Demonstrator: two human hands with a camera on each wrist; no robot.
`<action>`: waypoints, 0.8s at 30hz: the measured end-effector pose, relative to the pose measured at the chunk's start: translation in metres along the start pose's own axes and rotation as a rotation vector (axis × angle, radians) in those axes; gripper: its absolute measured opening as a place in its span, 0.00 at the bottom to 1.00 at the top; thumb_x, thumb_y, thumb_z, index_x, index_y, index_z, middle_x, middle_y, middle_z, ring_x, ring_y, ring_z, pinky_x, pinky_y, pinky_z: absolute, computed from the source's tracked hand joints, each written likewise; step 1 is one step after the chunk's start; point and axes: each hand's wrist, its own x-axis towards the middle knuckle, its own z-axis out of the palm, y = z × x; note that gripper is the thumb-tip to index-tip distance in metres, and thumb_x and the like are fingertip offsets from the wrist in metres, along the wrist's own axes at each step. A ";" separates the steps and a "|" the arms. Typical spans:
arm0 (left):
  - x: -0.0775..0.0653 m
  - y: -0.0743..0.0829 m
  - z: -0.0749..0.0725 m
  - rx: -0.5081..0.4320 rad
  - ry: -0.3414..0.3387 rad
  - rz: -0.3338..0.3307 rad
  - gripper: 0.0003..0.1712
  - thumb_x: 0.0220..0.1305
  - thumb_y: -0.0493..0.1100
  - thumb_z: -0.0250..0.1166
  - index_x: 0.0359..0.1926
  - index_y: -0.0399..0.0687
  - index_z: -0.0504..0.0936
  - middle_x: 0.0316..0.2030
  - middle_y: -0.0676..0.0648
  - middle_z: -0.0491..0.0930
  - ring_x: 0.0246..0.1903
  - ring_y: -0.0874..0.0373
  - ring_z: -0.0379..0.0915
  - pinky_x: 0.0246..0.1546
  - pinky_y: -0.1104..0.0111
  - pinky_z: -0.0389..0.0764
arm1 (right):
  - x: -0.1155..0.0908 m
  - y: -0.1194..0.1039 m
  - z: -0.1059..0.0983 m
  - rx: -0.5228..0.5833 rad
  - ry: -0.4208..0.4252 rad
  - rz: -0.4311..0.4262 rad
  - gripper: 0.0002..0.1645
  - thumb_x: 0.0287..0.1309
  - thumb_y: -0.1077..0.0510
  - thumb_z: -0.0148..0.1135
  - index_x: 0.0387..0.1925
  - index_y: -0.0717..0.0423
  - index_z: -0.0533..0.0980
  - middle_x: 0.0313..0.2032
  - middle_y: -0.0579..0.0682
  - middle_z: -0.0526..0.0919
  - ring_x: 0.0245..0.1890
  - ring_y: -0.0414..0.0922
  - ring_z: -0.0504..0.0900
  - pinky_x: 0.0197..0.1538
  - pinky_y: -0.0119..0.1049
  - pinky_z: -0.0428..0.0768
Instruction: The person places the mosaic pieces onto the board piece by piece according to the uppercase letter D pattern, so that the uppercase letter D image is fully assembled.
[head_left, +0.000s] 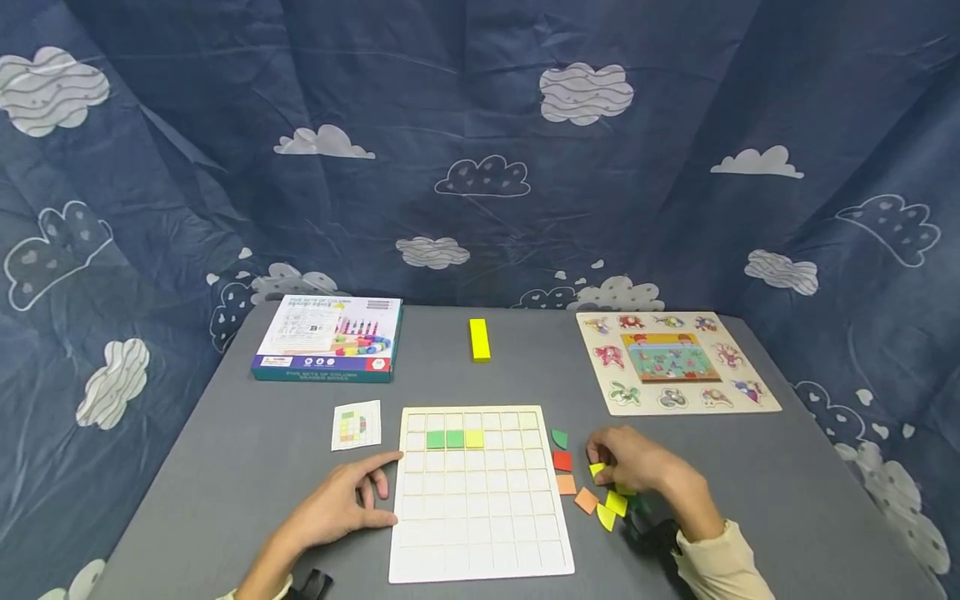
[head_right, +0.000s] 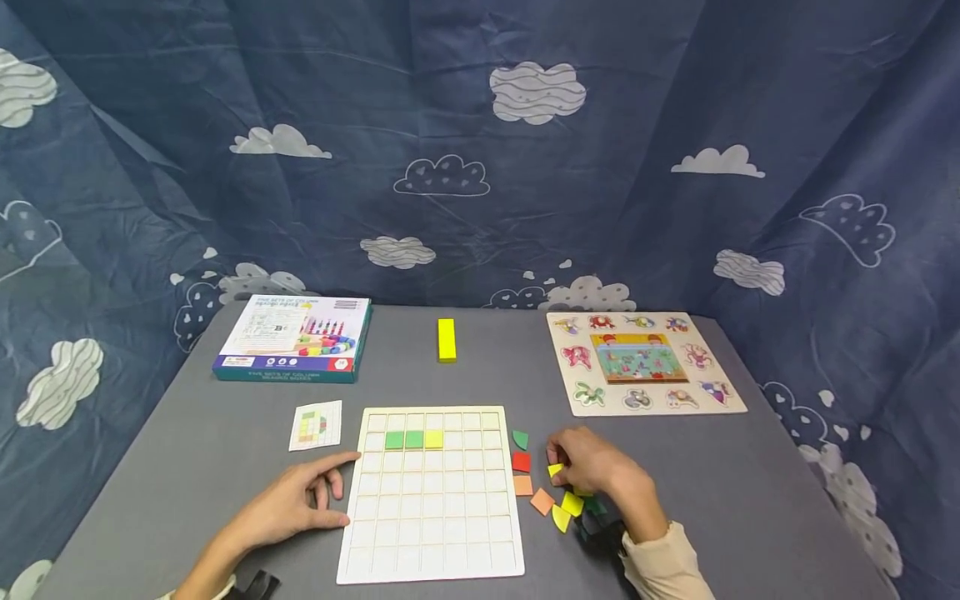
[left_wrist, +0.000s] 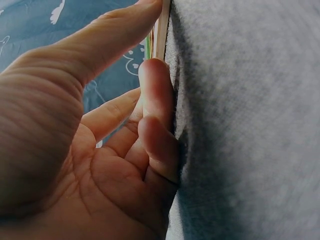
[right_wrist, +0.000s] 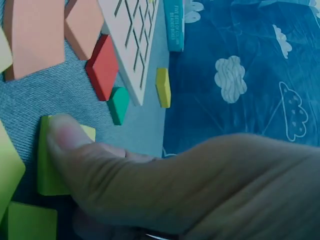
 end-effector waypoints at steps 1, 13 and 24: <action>0.000 0.000 0.000 0.000 0.000 -0.001 0.45 0.52 0.45 0.79 0.68 0.39 0.70 0.35 0.50 0.76 0.24 0.67 0.71 0.32 0.72 0.72 | -0.001 0.000 0.000 -0.009 0.000 0.010 0.16 0.52 0.64 0.74 0.25 0.53 0.72 0.21 0.44 0.69 0.22 0.38 0.66 0.28 0.31 0.64; 0.003 0.001 -0.002 -0.009 -0.005 -0.017 0.44 0.51 0.44 0.79 0.68 0.40 0.71 0.35 0.49 0.76 0.24 0.66 0.71 0.30 0.71 0.72 | -0.001 -0.011 -0.008 -0.056 0.077 0.024 0.13 0.58 0.68 0.68 0.28 0.53 0.72 0.23 0.43 0.72 0.23 0.38 0.68 0.27 0.31 0.67; 0.002 0.001 -0.002 0.002 -0.008 -0.019 0.45 0.52 0.45 0.79 0.68 0.38 0.70 0.35 0.50 0.76 0.24 0.67 0.71 0.32 0.71 0.73 | 0.015 -0.044 -0.014 -0.101 0.146 -0.116 0.08 0.64 0.70 0.59 0.35 0.54 0.77 0.28 0.44 0.79 0.25 0.36 0.72 0.31 0.32 0.73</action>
